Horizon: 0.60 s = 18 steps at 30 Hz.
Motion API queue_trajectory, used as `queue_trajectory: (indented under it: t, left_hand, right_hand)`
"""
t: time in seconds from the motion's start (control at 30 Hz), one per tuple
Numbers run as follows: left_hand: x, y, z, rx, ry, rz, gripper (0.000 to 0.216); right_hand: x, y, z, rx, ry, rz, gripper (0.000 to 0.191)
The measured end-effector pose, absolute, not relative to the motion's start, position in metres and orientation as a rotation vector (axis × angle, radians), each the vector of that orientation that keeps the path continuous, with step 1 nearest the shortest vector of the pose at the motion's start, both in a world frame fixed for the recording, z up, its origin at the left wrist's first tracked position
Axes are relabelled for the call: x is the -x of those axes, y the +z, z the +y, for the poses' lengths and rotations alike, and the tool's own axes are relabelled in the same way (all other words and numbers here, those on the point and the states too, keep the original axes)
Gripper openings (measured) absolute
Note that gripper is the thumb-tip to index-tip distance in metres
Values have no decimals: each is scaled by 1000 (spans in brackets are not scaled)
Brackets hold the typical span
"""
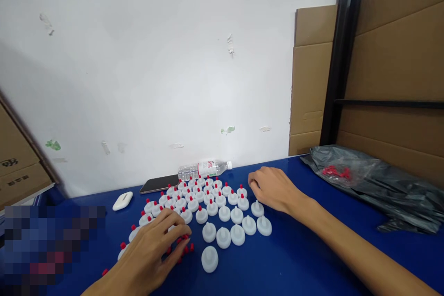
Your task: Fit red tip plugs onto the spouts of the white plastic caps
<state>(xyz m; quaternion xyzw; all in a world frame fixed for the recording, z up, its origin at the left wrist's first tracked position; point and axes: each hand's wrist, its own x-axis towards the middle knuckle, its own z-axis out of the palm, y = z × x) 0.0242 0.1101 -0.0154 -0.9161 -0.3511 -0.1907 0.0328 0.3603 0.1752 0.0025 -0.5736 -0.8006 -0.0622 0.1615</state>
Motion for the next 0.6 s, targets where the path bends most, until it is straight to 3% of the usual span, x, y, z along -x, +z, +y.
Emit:
queue_trajectory:
  t: [0.6]
  left_hand:
    - [-29,-5,100,2901,-599,-1185,26]
  right_hand:
    - [-354,2,166,1606,-166,-2373,38]
